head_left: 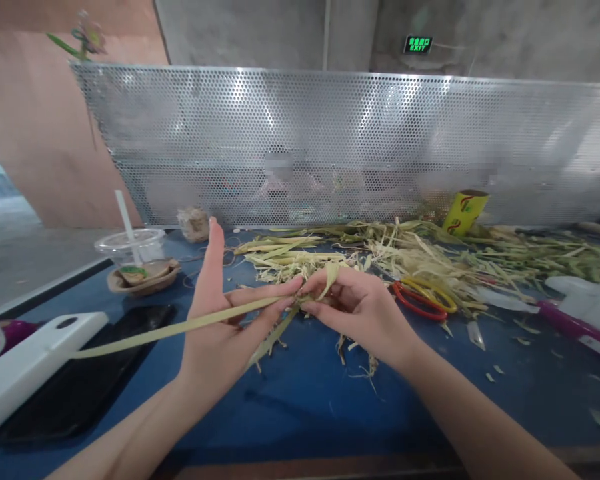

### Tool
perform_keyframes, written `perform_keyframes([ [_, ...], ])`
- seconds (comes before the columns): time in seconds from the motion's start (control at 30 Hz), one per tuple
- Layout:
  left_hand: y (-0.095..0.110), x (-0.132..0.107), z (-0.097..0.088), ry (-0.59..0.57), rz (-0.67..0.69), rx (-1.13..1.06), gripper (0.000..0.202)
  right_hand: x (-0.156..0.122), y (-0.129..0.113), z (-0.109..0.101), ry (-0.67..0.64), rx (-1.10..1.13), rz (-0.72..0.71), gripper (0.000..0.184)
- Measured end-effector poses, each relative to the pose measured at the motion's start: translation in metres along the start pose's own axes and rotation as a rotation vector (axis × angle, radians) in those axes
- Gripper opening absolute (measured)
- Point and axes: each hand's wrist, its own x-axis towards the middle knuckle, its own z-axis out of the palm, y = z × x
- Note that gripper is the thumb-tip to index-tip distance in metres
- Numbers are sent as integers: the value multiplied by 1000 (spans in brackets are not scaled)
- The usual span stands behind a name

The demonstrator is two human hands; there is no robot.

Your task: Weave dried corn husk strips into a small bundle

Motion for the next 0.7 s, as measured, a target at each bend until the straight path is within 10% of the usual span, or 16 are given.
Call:
perform_keyframes([
  [0.7, -9, 4, -5, -223, -149, -79, 110, 0, -3, -4, -63, -97, -5, 9],
])
